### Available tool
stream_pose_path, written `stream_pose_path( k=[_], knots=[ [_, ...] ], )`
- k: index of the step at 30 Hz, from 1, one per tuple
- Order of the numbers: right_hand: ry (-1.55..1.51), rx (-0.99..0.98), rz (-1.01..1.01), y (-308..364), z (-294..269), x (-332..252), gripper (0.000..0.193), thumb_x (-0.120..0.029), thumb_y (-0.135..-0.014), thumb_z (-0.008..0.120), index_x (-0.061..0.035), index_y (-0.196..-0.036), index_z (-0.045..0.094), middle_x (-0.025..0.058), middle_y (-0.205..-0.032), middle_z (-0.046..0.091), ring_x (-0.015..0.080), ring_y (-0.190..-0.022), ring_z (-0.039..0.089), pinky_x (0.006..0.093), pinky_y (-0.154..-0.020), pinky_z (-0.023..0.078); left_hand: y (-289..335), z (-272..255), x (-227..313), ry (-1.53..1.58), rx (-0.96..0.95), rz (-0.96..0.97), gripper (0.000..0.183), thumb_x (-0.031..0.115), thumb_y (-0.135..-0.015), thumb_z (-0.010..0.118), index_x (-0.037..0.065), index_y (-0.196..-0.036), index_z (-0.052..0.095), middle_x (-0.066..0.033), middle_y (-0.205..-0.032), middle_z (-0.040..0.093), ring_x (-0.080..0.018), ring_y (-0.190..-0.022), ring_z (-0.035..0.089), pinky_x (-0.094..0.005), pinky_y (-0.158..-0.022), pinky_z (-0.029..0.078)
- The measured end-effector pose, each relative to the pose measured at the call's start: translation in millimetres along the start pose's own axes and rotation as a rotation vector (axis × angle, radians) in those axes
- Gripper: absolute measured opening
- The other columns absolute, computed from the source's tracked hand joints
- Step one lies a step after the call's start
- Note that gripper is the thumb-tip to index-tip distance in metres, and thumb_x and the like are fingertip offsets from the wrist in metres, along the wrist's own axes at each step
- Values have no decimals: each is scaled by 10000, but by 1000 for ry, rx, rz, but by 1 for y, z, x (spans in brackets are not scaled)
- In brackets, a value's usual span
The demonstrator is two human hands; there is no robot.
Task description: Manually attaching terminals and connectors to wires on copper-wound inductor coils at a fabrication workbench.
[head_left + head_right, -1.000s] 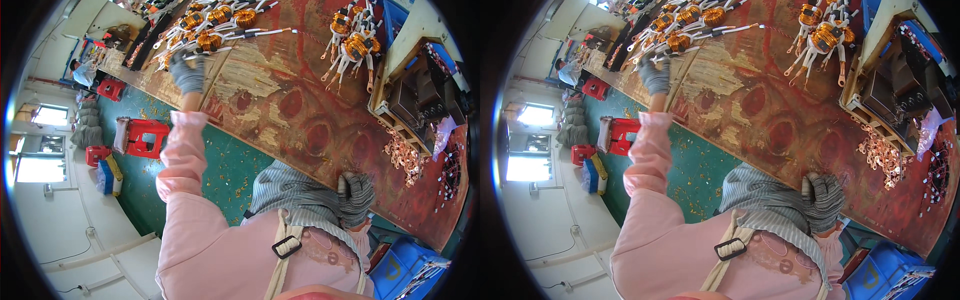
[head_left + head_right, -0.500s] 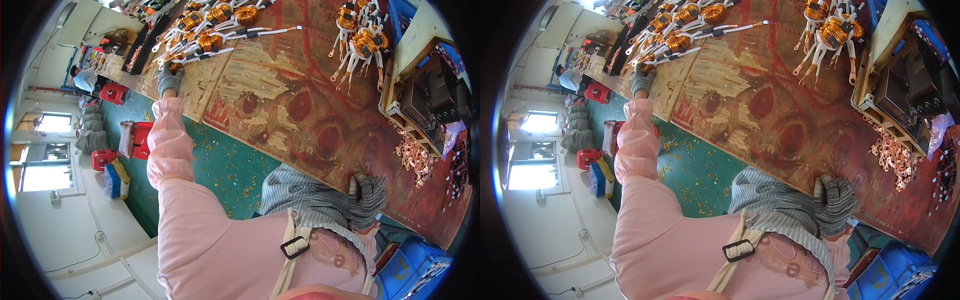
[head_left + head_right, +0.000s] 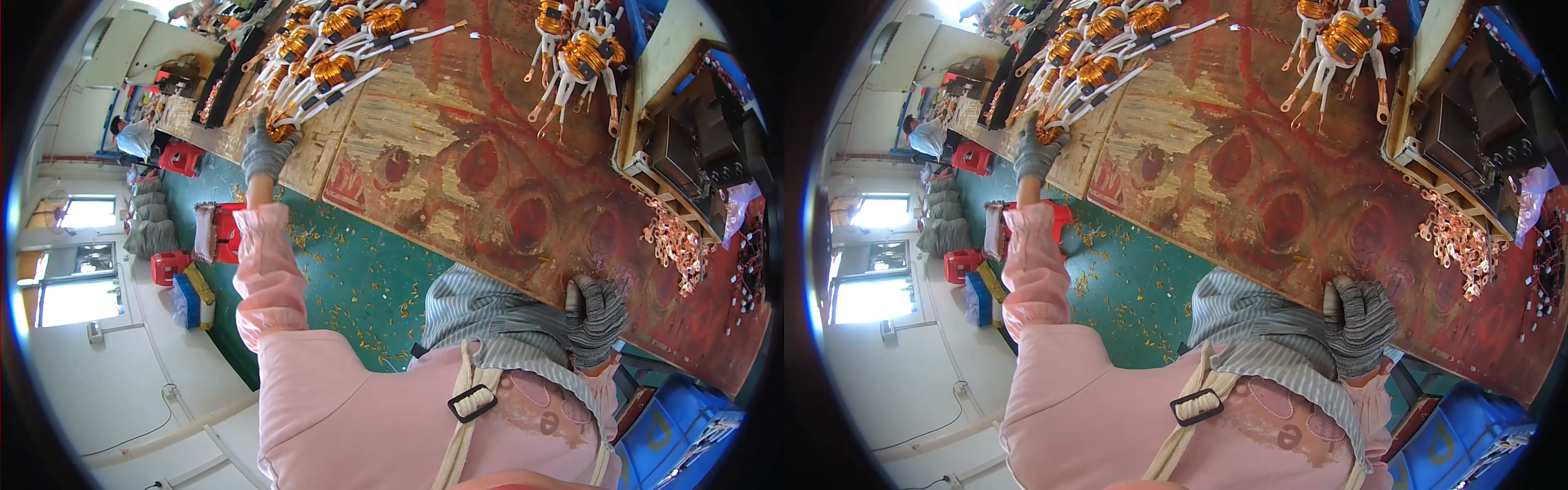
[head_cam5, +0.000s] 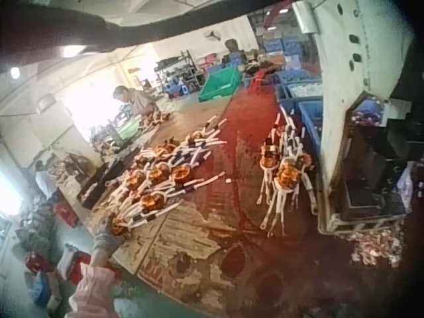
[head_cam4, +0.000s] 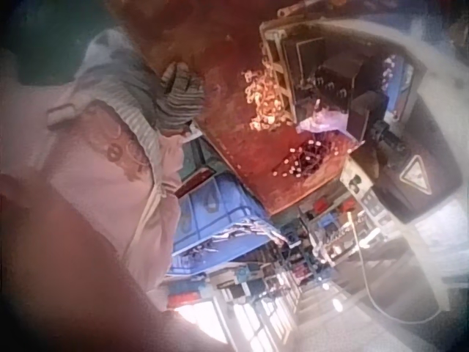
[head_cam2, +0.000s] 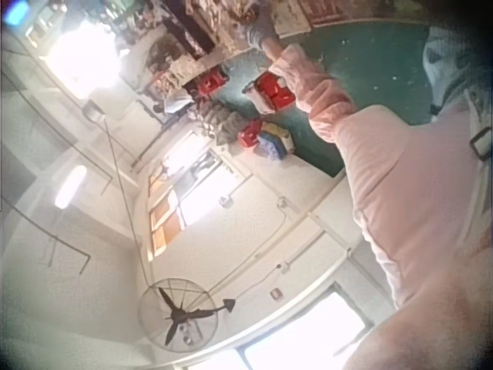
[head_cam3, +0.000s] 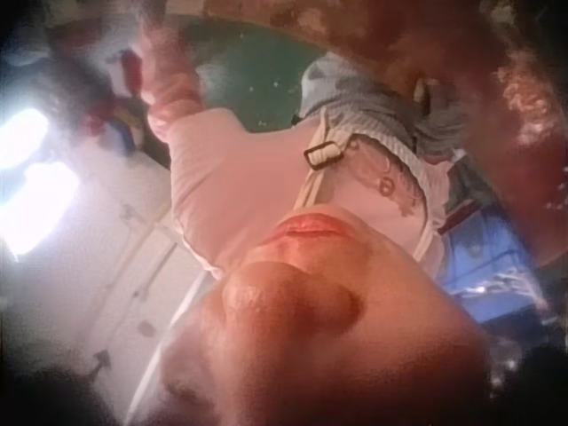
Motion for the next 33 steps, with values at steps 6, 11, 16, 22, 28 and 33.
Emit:
stream_pose_path(
  k=[6,11,16,22,28,33],
  knots=[
    [11,3,-9,2,0,2,171,-83,-637,637,-85,-788,558,82,-653,502,245,-571,495,342,-475,399,-39,35,-23,536,-613,-161,911,233,-530,760,88,-1261,237,-149,-885,558,-214,-648,587,-290,-402,449],
    [21,-2,-50,0,-1,3,167,-90,-649,633,-88,-796,553,78,-645,495,242,-563,493,343,-465,396,-12,-7,-1,380,-623,-255,904,213,-556,734,81,-1275,204,-119,-743,587,-162,-490,554,-271,-385,408],
    [-28,12,-54,1,-5,3,149,-92,-654,630,-85,-786,561,75,-655,503,234,-563,502,332,-469,402,29,-43,-27,350,-689,-302,773,186,-606,707,79,-1239,276,-108,-715,575,-152,-465,527,-268,-367,400],
    [-158,-27,41,5,-7,3,131,-73,-677,616,-63,-799,567,87,-657,510,230,-555,504,316,-483,405,89,-111,-16,1347,-593,-184,542,139,-653,676,-12,-1107,423,-110,-915,551,-197,-814,560,-323,-721,476],
    [-691,-59,-40,-28,-23,-13,164,-63,-705,586,-49,-867,562,99,-771,572,220,-646,559,291,-574,432,121,-152,109,2112,-511,18,866,442,-631,614,-17,-1250,218,-270,-1122,402,-333,-861,474,-387,-690,448],
    [-454,64,-276,-51,-34,-28,258,-162,-770,536,-48,-1002,534,90,-919,565,199,-778,554,287,-684,435,140,-118,218,2556,-1002,302,844,441,-636,604,13,-1258,227,-251,-1158,353,-336,-901,434,-418,-731,406]
  ],
)
Point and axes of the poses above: each hand's wrist, its own y-axis away from the middle knuckle, its own z-axis out of the palm, x = y × z, the point moved 2 cm from there along -y, towards the middle knuckle
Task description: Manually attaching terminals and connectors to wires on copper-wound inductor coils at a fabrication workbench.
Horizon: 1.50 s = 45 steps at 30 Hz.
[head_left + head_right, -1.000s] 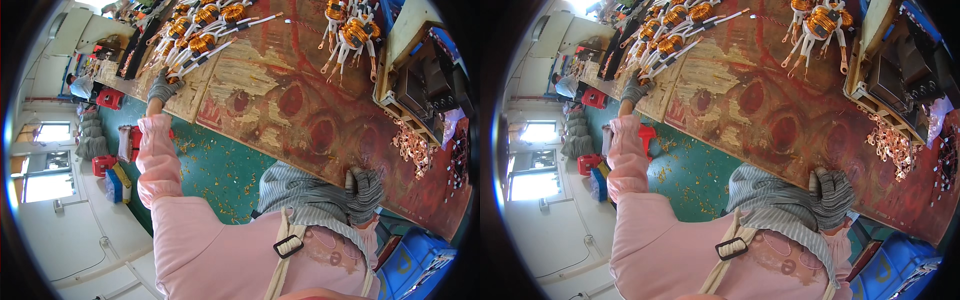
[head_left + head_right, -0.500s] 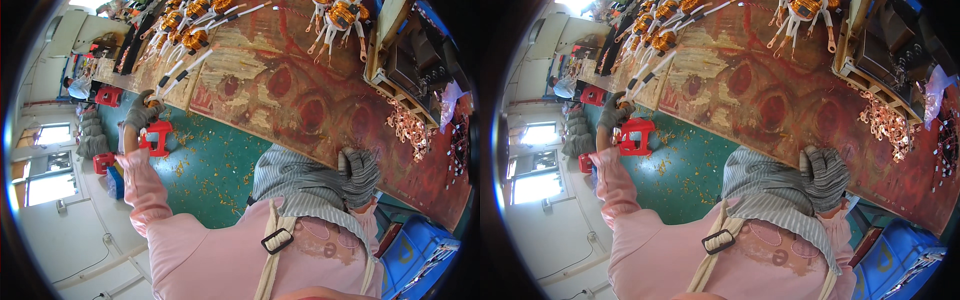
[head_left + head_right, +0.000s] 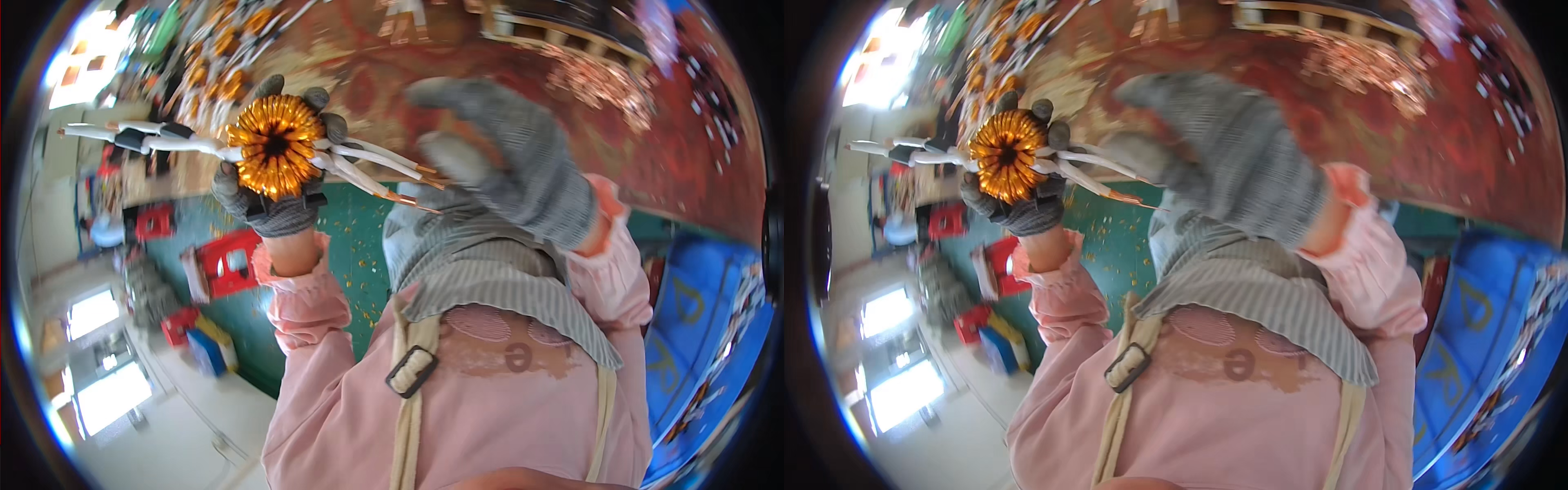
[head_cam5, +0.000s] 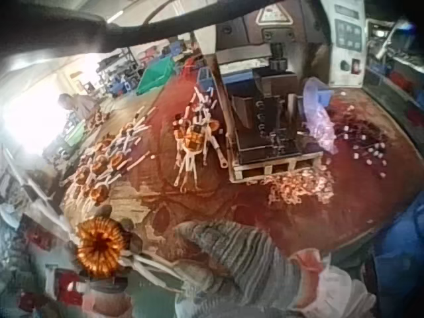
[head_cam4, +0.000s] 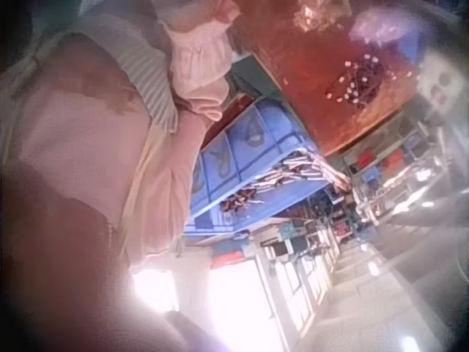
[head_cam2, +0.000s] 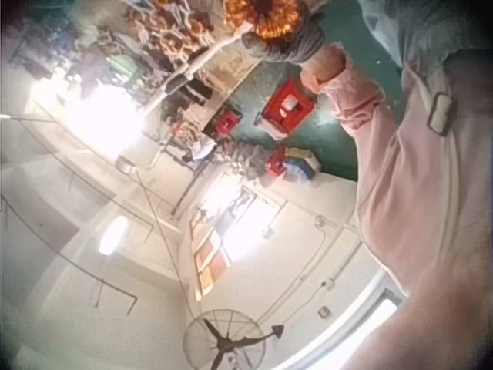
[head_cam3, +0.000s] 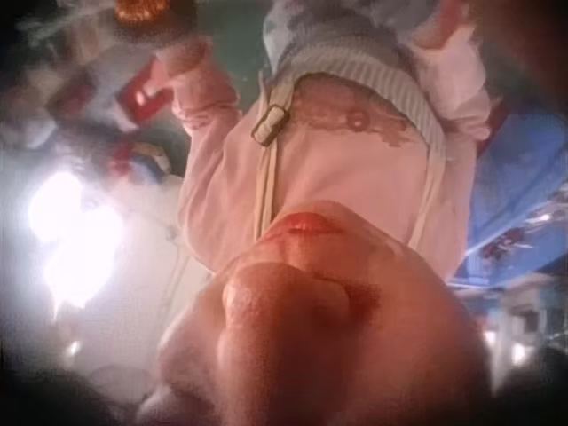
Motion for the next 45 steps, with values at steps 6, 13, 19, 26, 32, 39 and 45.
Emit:
stream_pose_path(
  k=[6,13,19,26,32,39,45],
  knots=[
    [-382,-75,276,48,-6,6,424,-63,-678,573,-14,-1084,465,181,-952,506,280,-730,546,329,-560,455,-31,35,-56,31,-47,-40,854,349,-669,613,-70,-1254,151,-216,-1176,377,-300,-1037,431,-402,-923,334],
    [-110,418,292,44,-51,-8,236,-268,-833,434,-47,-893,490,176,-648,533,337,-582,537,391,-501,413,-32,40,-93,274,-146,-37,788,315,-656,628,-30,-1238,224,-196,-1162,396,-275,-986,462,-410,-883,369],
    [215,290,153,52,-53,-4,258,-262,-835,418,-48,-955,497,169,-662,543,294,-575,554,370,-495,430,-43,28,-128,382,-22,150,737,286,-644,641,5,-1225,286,-178,-1151,413,-254,-943,489,-417,-849,400],
    [205,51,117,52,-77,26,344,-222,-750,497,-79,-1063,486,126,-841,566,243,-614,550,330,-533,443,-55,10,-128,196,239,192,654,254,-626,671,23,-1166,383,-124,-1081,468,-212,-890,508,-374,-819,426],
    [480,87,-233,67,-75,51,248,-145,-706,545,-92,-947,518,61,-618,506,192,-482,489,301,-417,354,-67,-22,-140,261,341,405,596,270,-681,657,42,-1159,385,-121,-1079,463,-258,-981,473,-362,-819,436],
    [-487,545,774,72,-161,72,339,-330,-811,522,-43,-632,552,13,-509,506,70,-433,449,225,-399,341,-108,10,-120,713,-387,-223,484,233,-654,680,49,-1047,466,-69,-873,528,-174,-826,518,-258,-742,450],
    [1122,409,927,94,-274,181,303,-361,-762,549,-97,-909,576,70,-674,583,193,-620,558,292,-612,436,-129,-10,-107,432,-79,84,675,325,-618,703,32,-1136,386,-108,-1059,487,-211,-885,525,-359,-726,458]
  ],
)
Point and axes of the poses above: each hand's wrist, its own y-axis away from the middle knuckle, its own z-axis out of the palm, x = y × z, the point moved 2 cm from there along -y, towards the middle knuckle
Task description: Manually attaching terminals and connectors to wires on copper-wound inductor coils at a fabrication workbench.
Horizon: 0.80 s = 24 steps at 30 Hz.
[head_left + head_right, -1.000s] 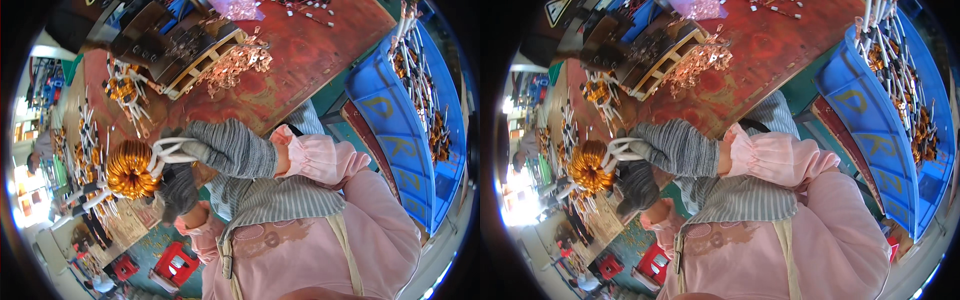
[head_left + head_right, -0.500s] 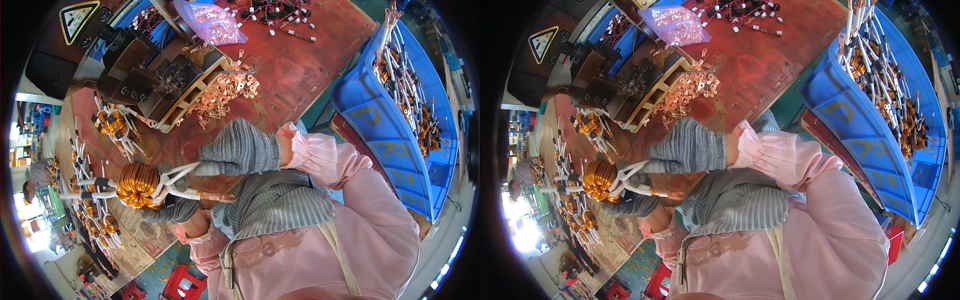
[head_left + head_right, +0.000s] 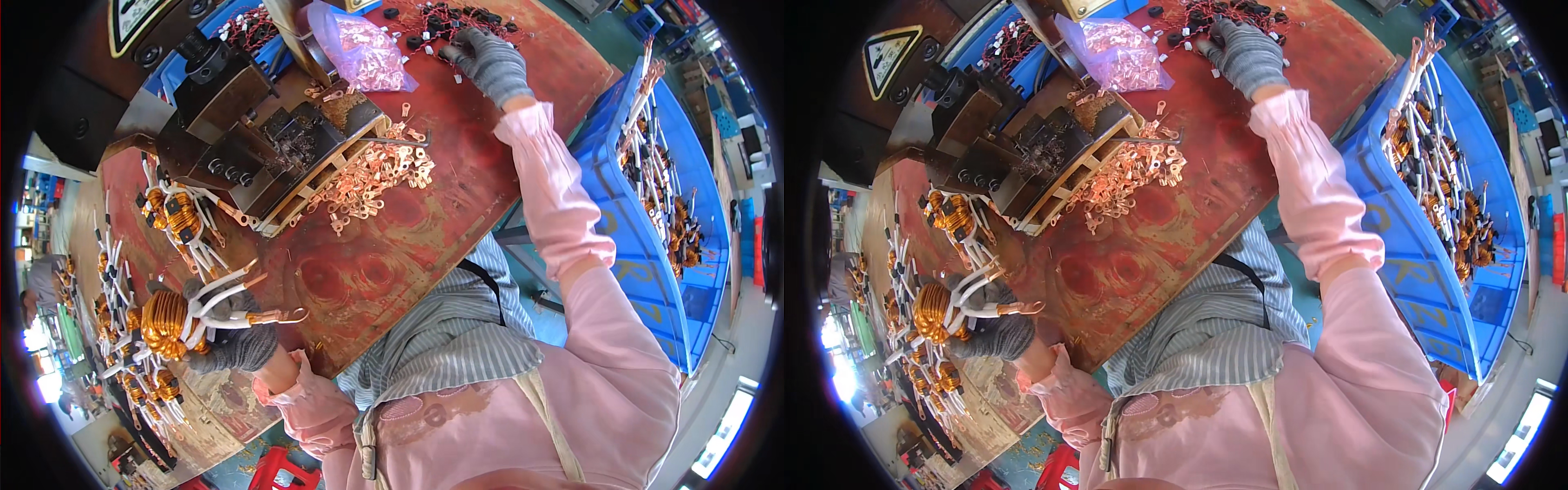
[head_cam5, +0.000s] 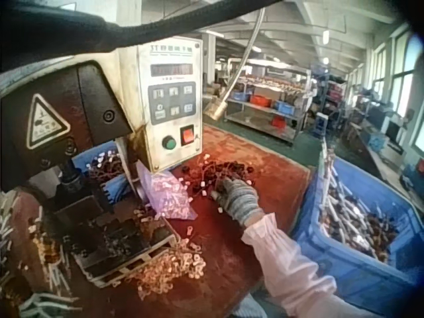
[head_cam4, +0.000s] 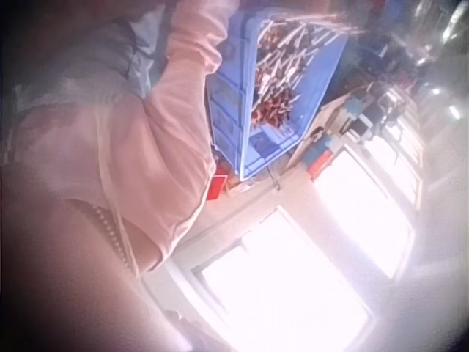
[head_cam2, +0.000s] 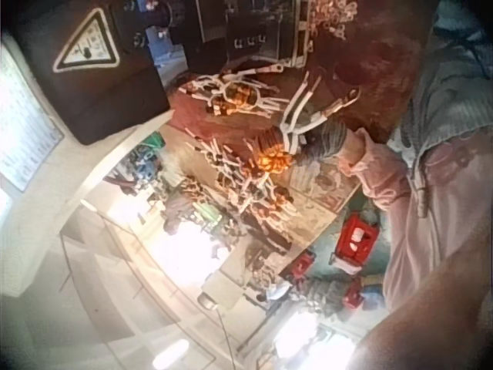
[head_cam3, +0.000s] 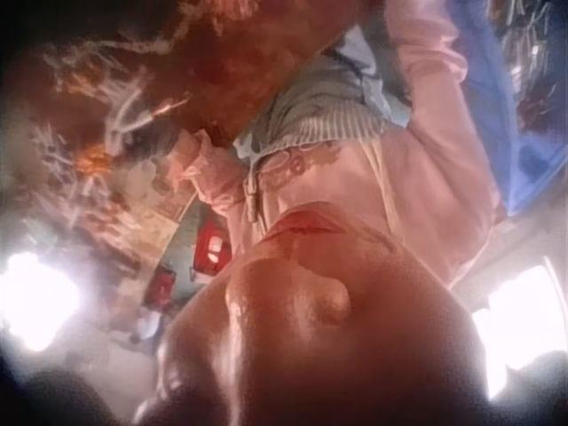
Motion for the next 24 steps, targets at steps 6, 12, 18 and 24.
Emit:
stream_pose_path(
  k=[6,12,18,24],
  knots=[
    [128,-291,162,-42,19,23,300,-380,-720,558,-135,-886,605,88,-755,598,235,-734,577,339,-678,440,18,-28,-1,-140,62,-75,717,302,-591,721,57,-1171,379,-123,-1104,463,-228,-920,502,-408,-786,427],
    [-592,64,143,-37,-14,26,204,-136,-774,561,-3,-927,583,37,-800,603,120,-709,555,231,-656,439,28,-43,2,-353,293,-26,931,382,-502,753,106,-1250,273,-151,-1186,399,-308,-1070,404,-476,-861,375],
    [-1874,-386,177,16,-62,-30,326,-123,-764,563,-8,-1058,479,60,-854,560,182,-791,566,280,-641,478,21,-32,-15,-447,326,3,832,414,-521,734,62,-1182,370,-69,-1081,478,-244,-982,456,-444,-930,296],
    [-1437,-309,-58,76,-62,-47,285,-170,-771,565,-11,-1004,524,70,-866,577,162,-799,544,290,-703,448,16,-44,-12,-359,210,-141,564,256,-608,701,11,-1055,459,-77,-1026,502,-210,-958,464,-394,-935,295]
  ],
)
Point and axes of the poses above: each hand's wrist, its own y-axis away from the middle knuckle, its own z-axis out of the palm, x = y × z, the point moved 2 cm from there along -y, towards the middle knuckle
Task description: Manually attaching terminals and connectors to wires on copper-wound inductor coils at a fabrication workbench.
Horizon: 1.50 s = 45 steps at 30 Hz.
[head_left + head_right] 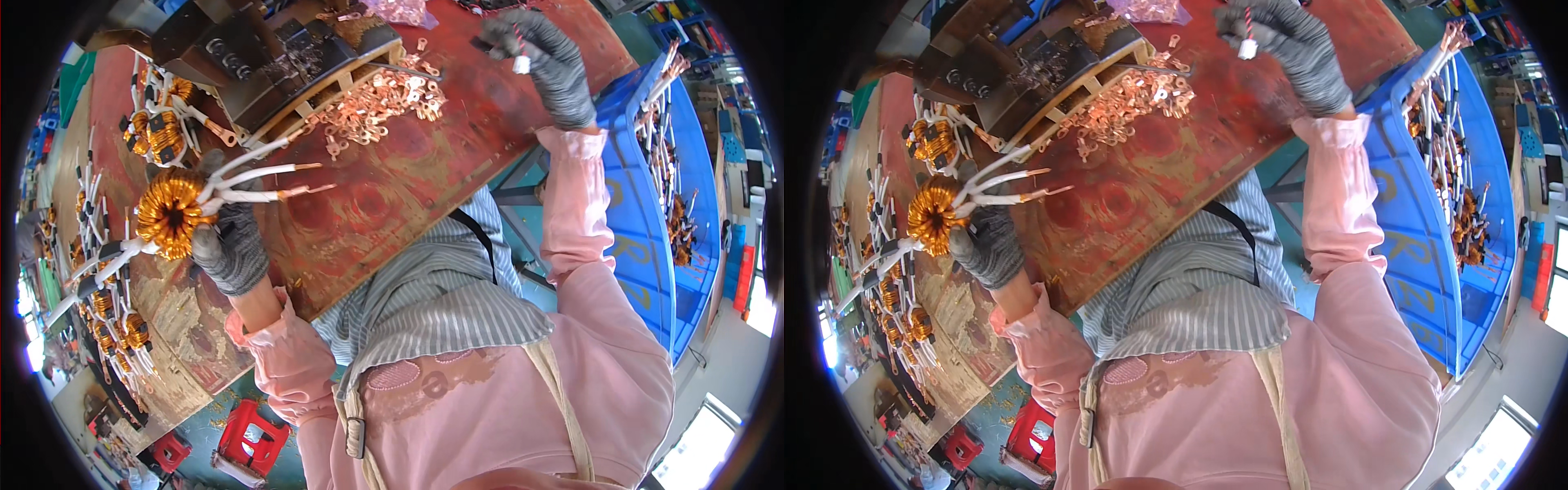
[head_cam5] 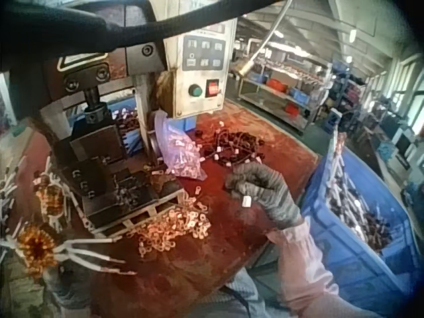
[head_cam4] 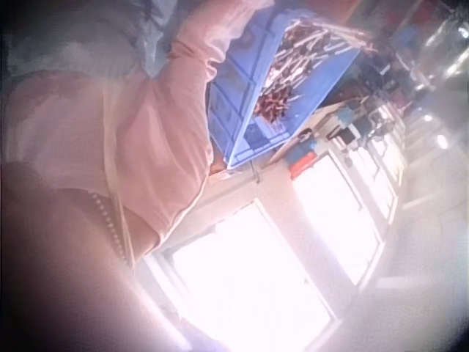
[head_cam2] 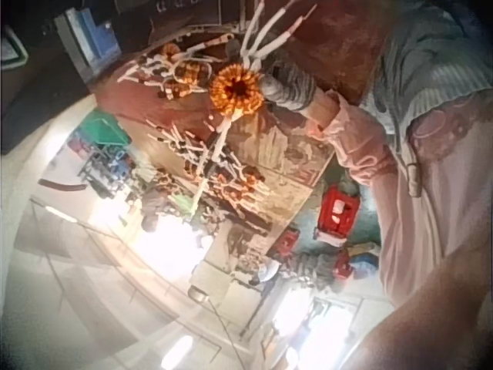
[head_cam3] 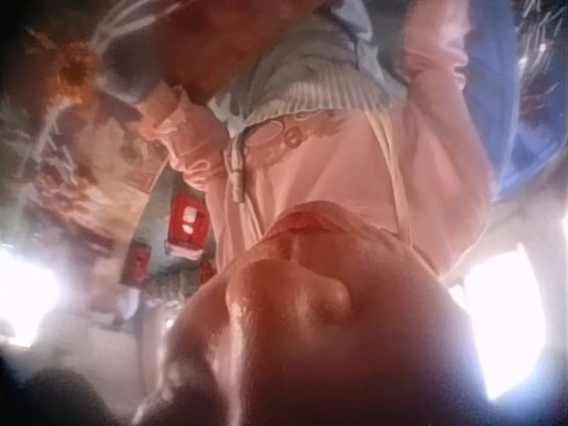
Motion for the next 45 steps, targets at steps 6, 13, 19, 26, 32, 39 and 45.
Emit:
stream_pose_path(
  k=[6,13,19,26,32,39,45],
  knots=[
    [379,65,16,41,-31,34,291,-141,-751,608,-37,-1012,532,36,-856,566,95,-839,533,248,-710,439,-5,11,-4,-81,-29,55,585,257,-649,671,11,-1116,418,-102,-1080,487,-251,-996,465,-433,-920,318],
    [1330,-70,-109,40,-24,50,279,-159,-753,585,-147,-1029,547,59,-820,529,179,-726,542,291,-631,435,2,7,-2,-40,2,0,433,213,-644,661,17,-1002,516,-114,-1041,527,-251,-1001,470,-422,-952,283],
    [650,81,-282,36,5,37,216,-182,-796,521,-92,-986,569,75,-875,557,170,-786,547,267,-696,430,1,27,1,-160,-60,47,614,265,-650,667,5,-1133,393,-121,-1115,469,-255,-1017,448,-423,-931,298],
    [7,65,412,60,114,8,254,-227,-815,522,-37,-974,580,52,-770,591,84,-652,533,194,-579,432,1,31,0,-189,-68,71,705,266,-629,687,15,-1186,337,-151,-1174,413,-271,-1070,406,-431,-949,278],
    [-21,55,417,59,139,30,315,-281,-855,447,-15,-965,574,47,-708,601,76,-536,521,197,-497,432,3,36,2,-204,-47,62,697,267,-633,684,15,-1184,341,-143,-1159,423,-273,-1066,408,-444,-954,269],
    [-148,77,416,58,151,36,307,-279,-836,487,-7,-940,582,50,-725,601,78,-542,539,189,-463,438,3,32,0,-214,-46,72,680,271,-645,669,11,-1182,342,-145,-1166,418,-277,-1064,410,-455,-954,265],
    [-158,71,383,59,152,35,303,-269,-831,496,-5,-956,578,61,-750,606,89,-562,553,194,-463,447,3,24,-3,-234,6,122,671,266,-649,666,16,-1182,345,-147,-1162,423,-273,-1059,415,-455,-944,281]
  ],
)
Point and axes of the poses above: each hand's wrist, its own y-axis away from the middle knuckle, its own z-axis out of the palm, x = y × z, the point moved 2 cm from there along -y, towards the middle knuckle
